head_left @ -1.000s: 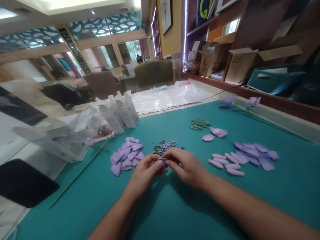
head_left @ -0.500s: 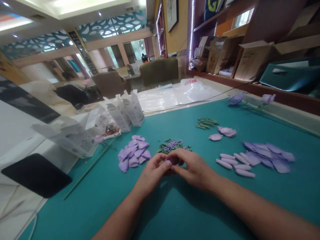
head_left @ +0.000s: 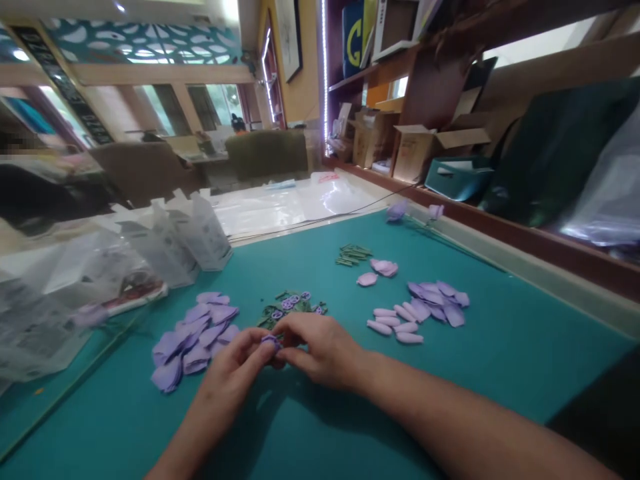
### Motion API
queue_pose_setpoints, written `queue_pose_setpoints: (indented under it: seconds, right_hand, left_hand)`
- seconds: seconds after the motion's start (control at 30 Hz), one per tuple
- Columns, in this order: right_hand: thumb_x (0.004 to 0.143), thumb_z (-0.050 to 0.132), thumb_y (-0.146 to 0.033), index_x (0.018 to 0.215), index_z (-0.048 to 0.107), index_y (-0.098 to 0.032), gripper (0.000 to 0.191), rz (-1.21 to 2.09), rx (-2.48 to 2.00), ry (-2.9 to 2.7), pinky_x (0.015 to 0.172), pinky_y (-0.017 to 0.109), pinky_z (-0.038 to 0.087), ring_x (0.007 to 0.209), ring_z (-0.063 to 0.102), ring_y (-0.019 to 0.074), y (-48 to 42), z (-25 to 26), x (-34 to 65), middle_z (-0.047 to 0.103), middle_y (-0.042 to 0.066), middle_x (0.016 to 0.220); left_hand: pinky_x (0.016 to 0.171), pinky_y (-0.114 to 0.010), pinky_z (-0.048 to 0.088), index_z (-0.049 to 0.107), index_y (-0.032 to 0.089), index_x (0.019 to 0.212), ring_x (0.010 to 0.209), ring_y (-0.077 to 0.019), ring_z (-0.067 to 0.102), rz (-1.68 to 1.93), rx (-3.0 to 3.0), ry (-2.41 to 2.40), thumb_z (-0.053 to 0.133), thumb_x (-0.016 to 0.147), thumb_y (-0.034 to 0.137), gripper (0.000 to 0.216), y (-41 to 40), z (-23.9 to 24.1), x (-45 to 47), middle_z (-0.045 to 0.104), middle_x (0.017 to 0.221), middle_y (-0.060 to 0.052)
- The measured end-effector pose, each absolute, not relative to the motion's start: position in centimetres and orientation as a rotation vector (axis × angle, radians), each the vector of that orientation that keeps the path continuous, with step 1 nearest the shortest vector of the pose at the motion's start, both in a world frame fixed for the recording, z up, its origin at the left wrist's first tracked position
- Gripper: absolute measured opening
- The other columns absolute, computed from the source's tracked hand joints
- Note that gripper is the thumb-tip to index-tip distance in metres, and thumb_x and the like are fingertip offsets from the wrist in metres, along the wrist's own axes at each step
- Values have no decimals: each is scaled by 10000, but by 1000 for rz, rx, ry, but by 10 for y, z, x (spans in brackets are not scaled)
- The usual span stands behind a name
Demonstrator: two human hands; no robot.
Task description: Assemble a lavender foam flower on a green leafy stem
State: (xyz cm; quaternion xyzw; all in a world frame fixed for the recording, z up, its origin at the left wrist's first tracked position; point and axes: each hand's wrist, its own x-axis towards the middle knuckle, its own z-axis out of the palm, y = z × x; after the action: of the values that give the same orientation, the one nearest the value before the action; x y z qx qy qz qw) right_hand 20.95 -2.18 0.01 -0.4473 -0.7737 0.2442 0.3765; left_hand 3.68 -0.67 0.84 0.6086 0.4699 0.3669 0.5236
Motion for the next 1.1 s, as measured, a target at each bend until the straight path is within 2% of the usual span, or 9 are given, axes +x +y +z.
queue_pose_setpoints:
  seconds: [0.13,0.27,0.43,0.53,0.7,0.83,1.0,1.1]
  right_hand:
    - [826,632,-127,979,602,-202,173,622,-1143,-1985,730,248,453,791,610,145,-24,1,209,689,16,880]
    - [838,586,-125,985,610,-193,164,635,-1108,-1971,712,255,449,766,601,144,-25,-2,209,677,26,882]
    - [873,491,-136,1012,611,-185,190,628,-1098,-1958,686,270,447,758,601,155,-21,-8,210,677,38,874]
    - [888,455,-138,1040,614,-192,227,628,-1102,-1962,697,279,450,766,609,160,-21,-8,211,682,38,872]
    - [875,509,-159,1080,613,-187,231,616,-1124,-1984,697,282,452,756,594,158,-21,-8,211,667,40,888]
    - [845,585,-176,1091,625,-173,249,504,-1131,-2080,712,287,453,774,578,165,-21,-10,210,625,50,898]
    - [866,577,-182,1109,641,-184,251,375,-1128,-2195,720,270,444,816,577,173,-21,-6,212,618,59,917]
    - [895,549,-199,1030,658,-182,174,318,-1187,-2238,719,256,429,835,586,168,-16,3,227,646,65,938]
  left_hand:
    - [734,-285,484,671,199,773,728,-193,633,869,1419,1087,712,735,442,250,-5,9,36,668,683,-18]
    - [725,-300,499,655,154,798,650,-160,626,739,1170,965,792,660,426,335,-1,1,35,673,689,-30]
    - [729,-272,501,677,140,942,677,-142,648,760,904,878,795,687,397,381,-1,-3,36,705,786,-65]
    - [730,-266,505,669,147,962,686,-141,660,761,880,878,765,730,396,353,-3,0,37,708,795,-61]
    - [739,-278,505,628,155,875,672,-138,652,761,867,880,810,679,375,347,-2,0,37,696,774,-46]
    - [777,-300,498,615,157,877,735,-152,653,743,913,863,816,676,341,339,-1,-7,36,692,827,-48]
    - [788,-310,486,624,151,871,784,-188,668,684,946,839,815,674,353,341,-1,-12,36,704,835,-70]
    - [800,-317,487,622,165,867,770,-185,676,689,947,922,802,689,368,324,-2,-8,37,721,837,-66]
